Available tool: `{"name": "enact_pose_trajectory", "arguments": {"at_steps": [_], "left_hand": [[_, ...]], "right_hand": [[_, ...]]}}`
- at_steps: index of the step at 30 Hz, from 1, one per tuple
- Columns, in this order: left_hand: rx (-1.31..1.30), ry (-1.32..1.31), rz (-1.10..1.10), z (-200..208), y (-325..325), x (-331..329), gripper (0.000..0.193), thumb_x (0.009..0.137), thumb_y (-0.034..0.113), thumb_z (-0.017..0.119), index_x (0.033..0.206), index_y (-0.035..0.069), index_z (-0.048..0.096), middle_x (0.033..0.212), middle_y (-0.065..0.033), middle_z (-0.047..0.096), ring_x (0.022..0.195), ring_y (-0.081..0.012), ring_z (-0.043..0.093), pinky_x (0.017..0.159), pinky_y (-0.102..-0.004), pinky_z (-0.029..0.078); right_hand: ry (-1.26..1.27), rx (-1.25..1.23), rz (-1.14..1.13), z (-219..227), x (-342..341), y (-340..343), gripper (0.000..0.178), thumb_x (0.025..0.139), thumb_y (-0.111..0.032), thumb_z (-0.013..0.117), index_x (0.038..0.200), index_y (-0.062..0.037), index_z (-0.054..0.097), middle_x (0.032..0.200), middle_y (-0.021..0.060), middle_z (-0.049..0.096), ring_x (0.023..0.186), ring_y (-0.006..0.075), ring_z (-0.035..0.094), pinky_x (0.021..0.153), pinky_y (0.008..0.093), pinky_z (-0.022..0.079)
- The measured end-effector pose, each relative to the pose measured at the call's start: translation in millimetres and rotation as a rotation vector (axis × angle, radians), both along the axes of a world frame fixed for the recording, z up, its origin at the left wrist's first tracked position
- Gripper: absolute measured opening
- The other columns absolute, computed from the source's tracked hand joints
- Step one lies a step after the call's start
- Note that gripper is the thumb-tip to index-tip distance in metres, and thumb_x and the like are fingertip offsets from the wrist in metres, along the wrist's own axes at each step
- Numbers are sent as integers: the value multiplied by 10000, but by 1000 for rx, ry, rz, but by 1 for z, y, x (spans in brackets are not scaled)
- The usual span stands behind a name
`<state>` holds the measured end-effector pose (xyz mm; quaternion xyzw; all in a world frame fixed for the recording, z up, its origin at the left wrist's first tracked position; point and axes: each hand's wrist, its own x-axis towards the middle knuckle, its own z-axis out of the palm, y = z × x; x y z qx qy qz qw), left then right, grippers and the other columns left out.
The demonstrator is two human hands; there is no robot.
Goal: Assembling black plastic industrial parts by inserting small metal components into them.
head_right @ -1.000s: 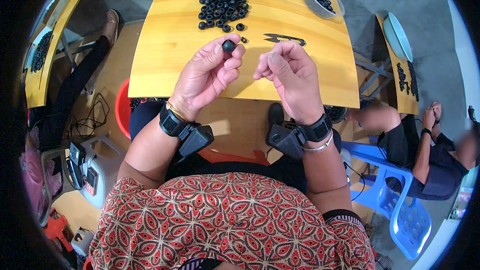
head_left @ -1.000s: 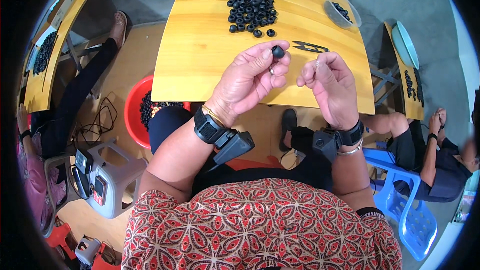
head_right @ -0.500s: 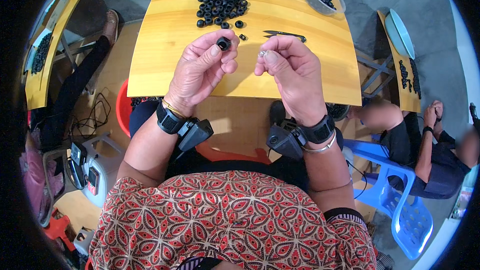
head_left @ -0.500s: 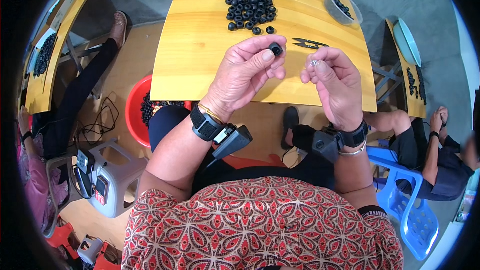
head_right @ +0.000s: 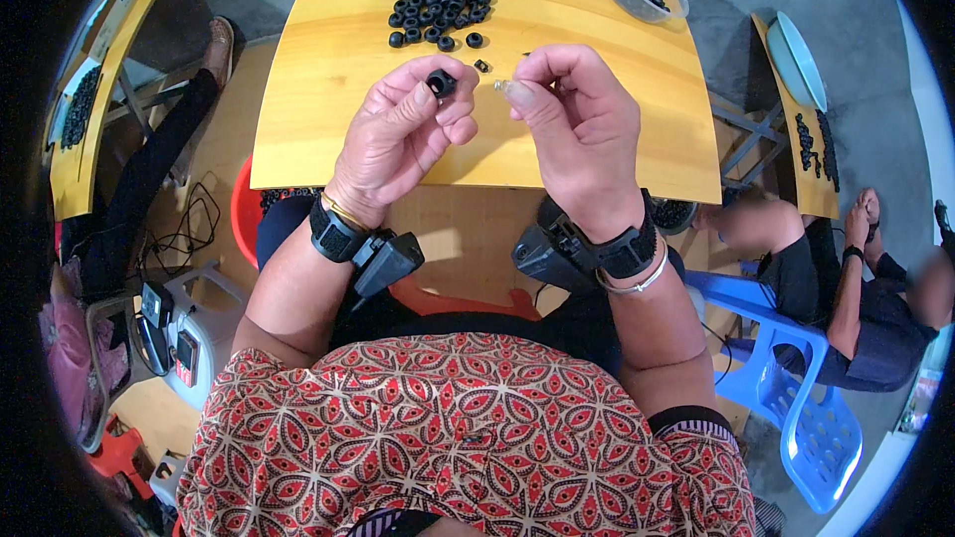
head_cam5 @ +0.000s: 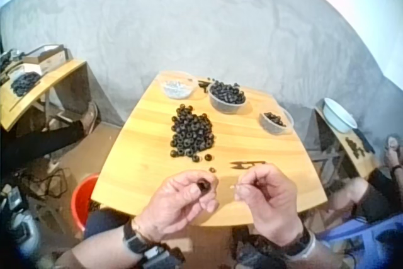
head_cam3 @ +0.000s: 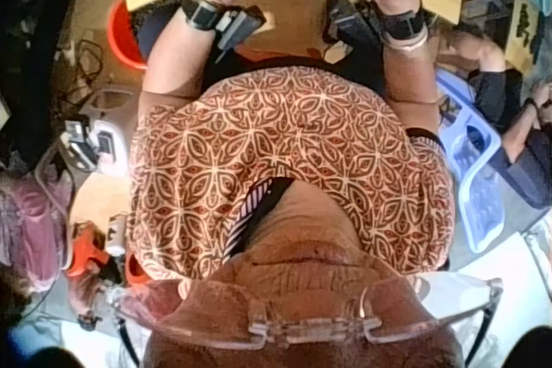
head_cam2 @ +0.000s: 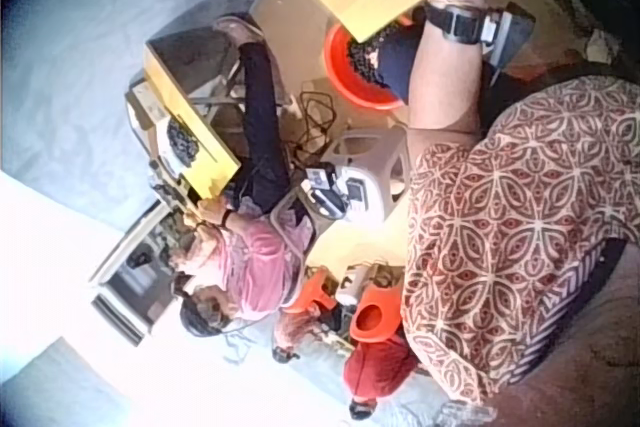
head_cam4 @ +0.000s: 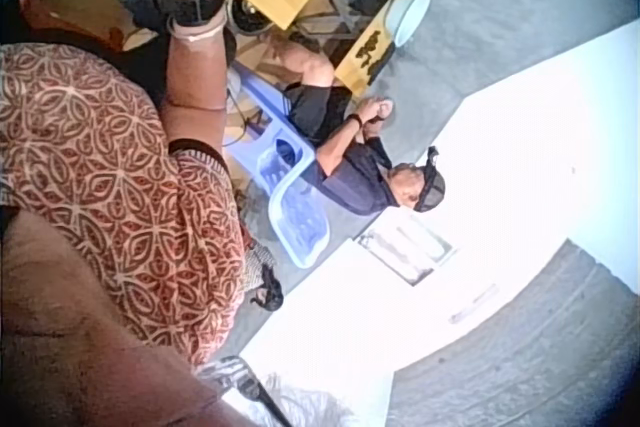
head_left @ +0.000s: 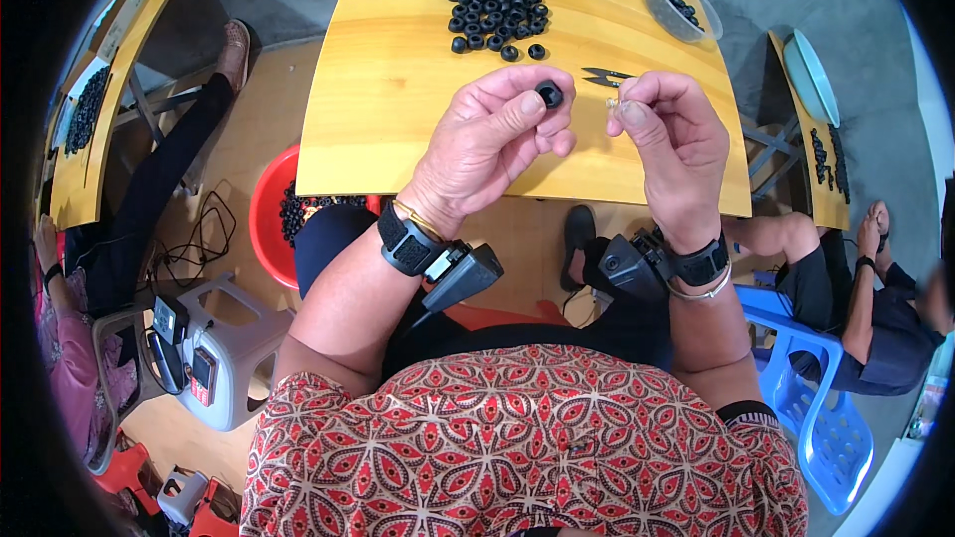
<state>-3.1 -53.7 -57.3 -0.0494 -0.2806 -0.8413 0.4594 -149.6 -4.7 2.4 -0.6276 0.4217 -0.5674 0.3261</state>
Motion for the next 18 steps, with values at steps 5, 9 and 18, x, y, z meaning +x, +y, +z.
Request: {"name": "enact_pose_trajectory", "arguments": {"at_steps": [5, 9, 18], "left_hand": [[-24, -165, 72, 0, 2, 1, 155, 788, 60, 559, 928, -6, 550, 758, -65, 564, 612, -123, 523, 583, -263, 486], [-93, -271, 127, -2, 1, 2, 157, 772, 49, 575, 916, -10, 552, 770, -76, 584, 605, -145, 577, 571, -249, 498], [-185, -366, 175, -3, 4, -1, 143, 764, 41, 585, 890, -21, 561, 769, -72, 583, 598, -134, 576, 565, -244, 503]], "right_hand": [[68, -12, -1, 2, -1, -1, 83, 784, 15, 534, 850, -13, 493, 768, -3, 507, 647, 49, 450, 590, 171, 379], [196, -35, 7, 3, 0, -1, 99, 761, 31, 545, 835, -24, 508, 738, -13, 516, 634, 46, 454, 572, 176, 380], [445, -171, 33, 2, 1, -4, 83, 734, 56, 534, 788, -6, 529, 701, 53, 549, 631, 138, 525, 571, 238, 414]]}}
